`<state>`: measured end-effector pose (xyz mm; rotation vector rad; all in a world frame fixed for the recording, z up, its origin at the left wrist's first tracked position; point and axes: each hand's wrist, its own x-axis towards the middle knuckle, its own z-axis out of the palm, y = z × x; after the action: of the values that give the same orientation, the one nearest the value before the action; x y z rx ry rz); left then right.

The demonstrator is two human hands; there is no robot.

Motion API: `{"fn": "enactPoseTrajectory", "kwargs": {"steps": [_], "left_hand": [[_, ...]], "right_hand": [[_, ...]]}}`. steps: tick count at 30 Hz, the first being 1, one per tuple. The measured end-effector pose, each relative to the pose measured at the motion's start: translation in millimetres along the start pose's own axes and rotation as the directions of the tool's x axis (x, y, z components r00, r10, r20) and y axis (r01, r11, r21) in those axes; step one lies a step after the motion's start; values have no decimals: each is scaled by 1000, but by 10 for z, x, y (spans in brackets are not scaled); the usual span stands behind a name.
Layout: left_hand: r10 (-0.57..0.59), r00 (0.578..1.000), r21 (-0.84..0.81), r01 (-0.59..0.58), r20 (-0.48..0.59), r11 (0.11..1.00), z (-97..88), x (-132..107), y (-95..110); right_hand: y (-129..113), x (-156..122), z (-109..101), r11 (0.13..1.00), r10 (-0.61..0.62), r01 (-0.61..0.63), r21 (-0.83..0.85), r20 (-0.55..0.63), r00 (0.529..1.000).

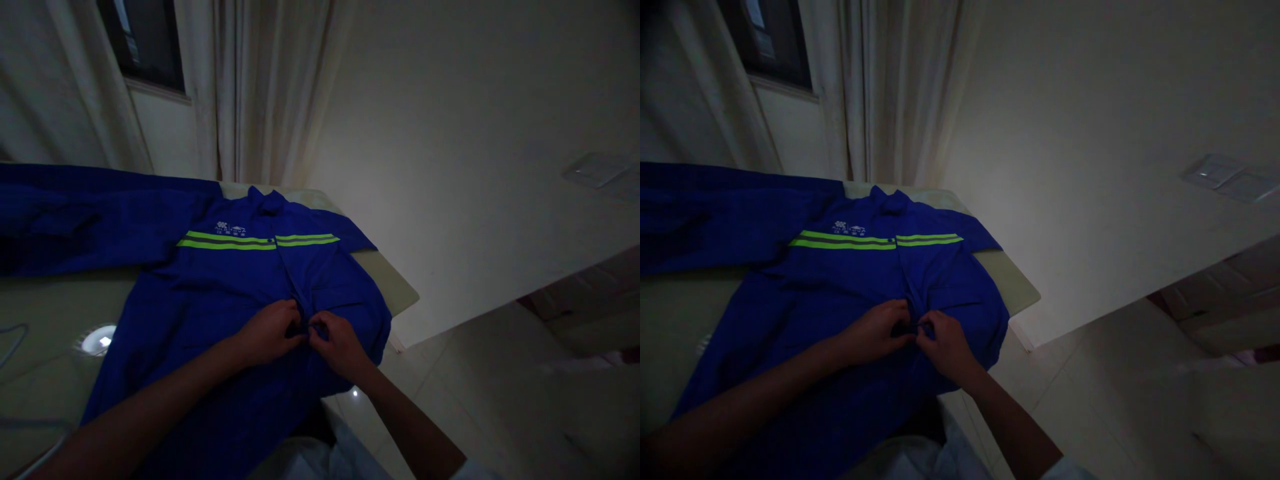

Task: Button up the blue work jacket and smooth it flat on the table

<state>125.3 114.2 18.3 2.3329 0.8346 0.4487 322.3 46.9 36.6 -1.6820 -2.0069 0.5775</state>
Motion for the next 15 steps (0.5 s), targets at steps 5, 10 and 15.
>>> {"fn": "enactPoseTrajectory", "kwargs": {"steps": [5, 10, 15], "left_hand": [[113, 992, 57, -116, 54, 992, 108, 4, -82], [121, 991, -21, -120, 54, 993, 119, 17, -111], [108, 993, -313, -86, 56, 946, 59, 19, -92]], "right_hand": [[-3, -6, -44, 985, -107, 118, -127, 90, 990], [-21, 2, -44, 922, -166, 194, -335, 111, 980], [105, 9, 41, 977, -105, 82, -198, -110, 988]]}}
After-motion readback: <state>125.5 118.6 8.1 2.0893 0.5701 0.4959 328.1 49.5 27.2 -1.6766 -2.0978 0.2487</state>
